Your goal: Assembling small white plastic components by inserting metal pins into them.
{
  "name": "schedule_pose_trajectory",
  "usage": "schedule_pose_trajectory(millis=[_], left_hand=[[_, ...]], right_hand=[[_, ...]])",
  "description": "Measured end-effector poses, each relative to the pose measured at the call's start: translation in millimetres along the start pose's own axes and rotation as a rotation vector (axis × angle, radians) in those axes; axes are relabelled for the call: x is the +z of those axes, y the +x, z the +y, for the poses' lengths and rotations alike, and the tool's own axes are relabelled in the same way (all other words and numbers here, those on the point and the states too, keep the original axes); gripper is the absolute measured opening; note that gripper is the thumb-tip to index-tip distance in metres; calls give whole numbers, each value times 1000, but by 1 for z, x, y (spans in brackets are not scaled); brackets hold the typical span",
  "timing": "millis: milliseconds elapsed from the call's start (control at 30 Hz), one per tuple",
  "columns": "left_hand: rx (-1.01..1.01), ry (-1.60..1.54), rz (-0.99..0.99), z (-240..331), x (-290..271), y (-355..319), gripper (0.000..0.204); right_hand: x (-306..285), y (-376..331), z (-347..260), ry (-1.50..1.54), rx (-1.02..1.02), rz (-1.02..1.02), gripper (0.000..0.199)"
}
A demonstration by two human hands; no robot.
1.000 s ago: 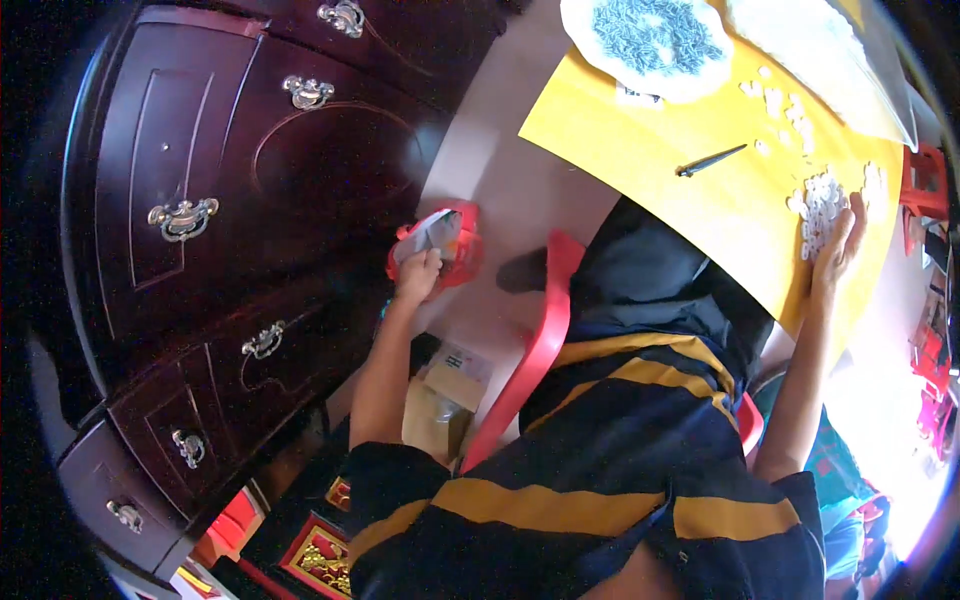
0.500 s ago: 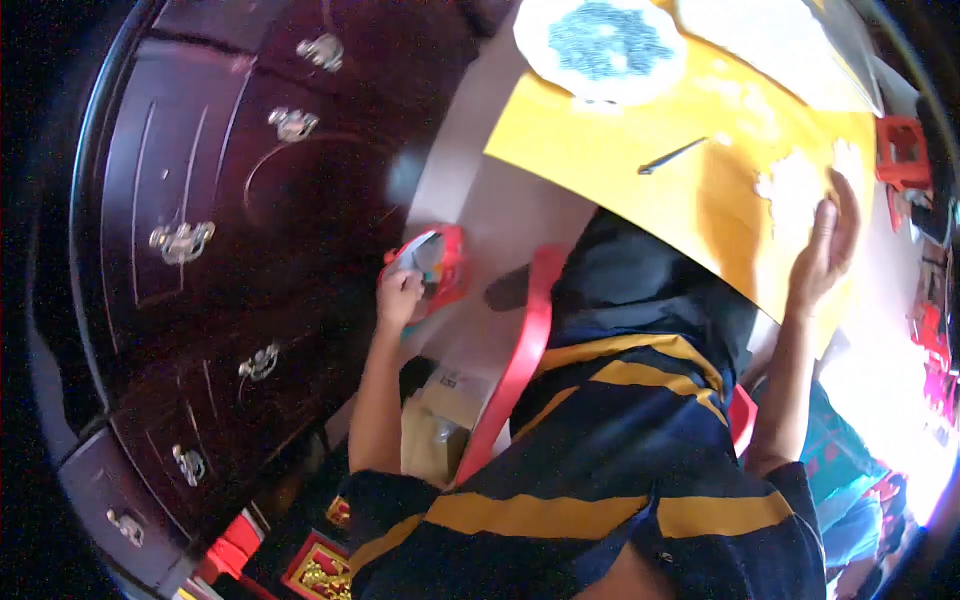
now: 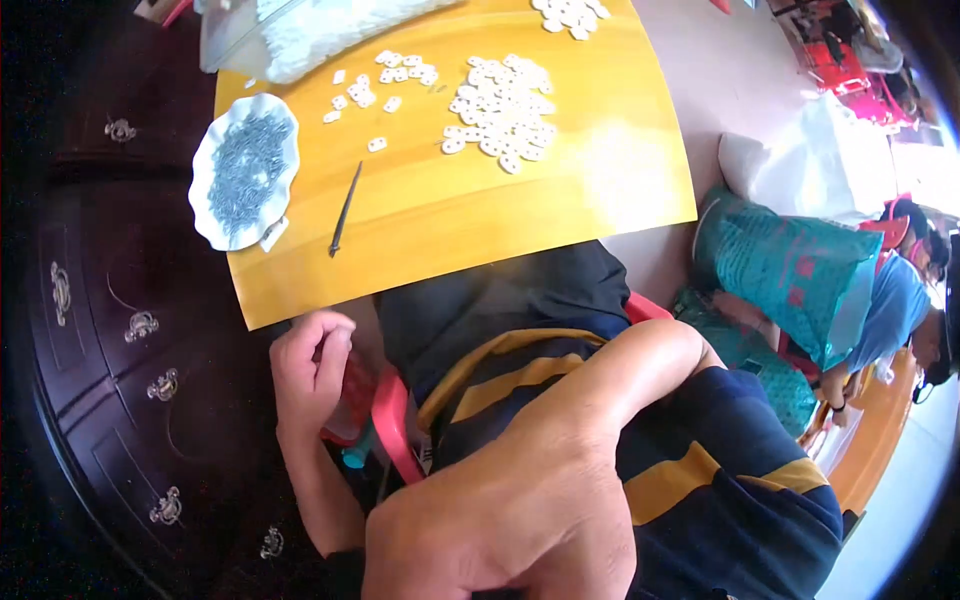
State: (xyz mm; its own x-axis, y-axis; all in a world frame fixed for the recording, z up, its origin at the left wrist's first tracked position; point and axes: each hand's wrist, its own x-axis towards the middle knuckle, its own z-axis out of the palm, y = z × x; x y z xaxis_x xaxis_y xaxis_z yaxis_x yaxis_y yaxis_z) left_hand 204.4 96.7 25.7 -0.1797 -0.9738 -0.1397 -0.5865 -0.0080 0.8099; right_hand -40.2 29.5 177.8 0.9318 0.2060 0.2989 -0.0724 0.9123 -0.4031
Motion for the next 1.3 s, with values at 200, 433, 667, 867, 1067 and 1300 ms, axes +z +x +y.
schedule_pose_trajectory(millis=[200, 433, 667, 867, 1067, 1300], left_hand=[[180, 105, 125, 33, 37, 81, 12], [337, 410, 228, 38, 72, 133, 26], [373, 439, 230, 43, 87, 161, 17], [427, 561, 246, 43, 88, 170, 6], [366, 651, 222, 38, 86, 164, 10], [264, 365, 231, 43, 85, 103, 6]], right_hand=[[-4, -32, -15, 40, 94, 9, 24], [-64, -38, 57, -978, -662, 437, 13], [-92, -91, 67, -601, -501, 925, 10], [-98, -114, 63, -585, -629, 1110, 12], [-105, -122, 53, -1134, -505, 1513, 10], [-133, -121, 45, -1796, -419, 1826, 7]])
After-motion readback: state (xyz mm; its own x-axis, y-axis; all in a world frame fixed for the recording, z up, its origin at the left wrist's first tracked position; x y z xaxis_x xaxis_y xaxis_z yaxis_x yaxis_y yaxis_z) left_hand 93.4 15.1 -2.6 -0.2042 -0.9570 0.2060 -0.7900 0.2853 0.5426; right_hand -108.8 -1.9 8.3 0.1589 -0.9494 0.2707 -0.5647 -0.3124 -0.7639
